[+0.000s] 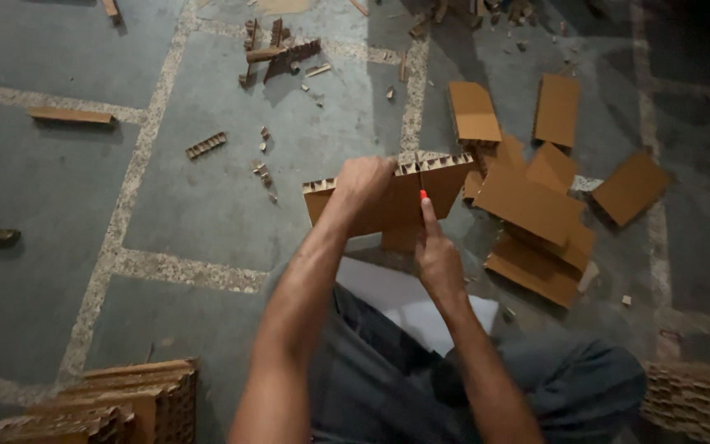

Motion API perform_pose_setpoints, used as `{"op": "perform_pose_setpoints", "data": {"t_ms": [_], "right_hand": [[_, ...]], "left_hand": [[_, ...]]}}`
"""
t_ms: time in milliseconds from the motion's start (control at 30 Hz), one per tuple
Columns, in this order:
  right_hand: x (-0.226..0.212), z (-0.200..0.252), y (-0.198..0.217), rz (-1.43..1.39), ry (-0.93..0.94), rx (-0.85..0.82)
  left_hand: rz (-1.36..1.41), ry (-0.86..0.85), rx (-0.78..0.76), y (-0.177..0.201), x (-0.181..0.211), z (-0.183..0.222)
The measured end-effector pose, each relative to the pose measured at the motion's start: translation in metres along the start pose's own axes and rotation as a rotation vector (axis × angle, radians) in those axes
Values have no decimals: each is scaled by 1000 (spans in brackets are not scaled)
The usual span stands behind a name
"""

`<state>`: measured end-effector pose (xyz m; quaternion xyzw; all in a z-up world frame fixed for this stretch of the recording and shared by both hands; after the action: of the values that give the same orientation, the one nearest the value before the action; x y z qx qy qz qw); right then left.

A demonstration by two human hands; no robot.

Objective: The person cuts sections of a long honeycomb cardboard strip using a utility knife while sitting on the floor, then stacks the resulting cardboard pieces into a larger block.

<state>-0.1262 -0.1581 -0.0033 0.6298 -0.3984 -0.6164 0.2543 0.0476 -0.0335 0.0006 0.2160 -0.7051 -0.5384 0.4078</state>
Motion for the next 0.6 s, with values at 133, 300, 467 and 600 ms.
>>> {"op": "perform_pose_setpoints", "data": {"t_ms": [133,300,467,600], "right_hand": [[16,11,-17,-24,120,97],[69,46,-72,90,-179,-239],[115,85,-103,-68,214,-96],[103,64,-89,-403,576,-7]], "left_hand": [[-7,-44,14,4,3,11],[-35,-60,69,-6,-2,5],[-8,-17,61,-28,-8,8],[-1,37,51,-37,-18,4]]}}
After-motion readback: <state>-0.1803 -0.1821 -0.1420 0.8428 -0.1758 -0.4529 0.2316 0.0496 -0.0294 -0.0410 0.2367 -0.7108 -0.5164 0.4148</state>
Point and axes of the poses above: each hand's wrist, its own z-axis away from the middle knuckle, its own y-axis out of the back of the hand, x = y × z, the point moved 5 cm from there along -z, towards the middle knuckle
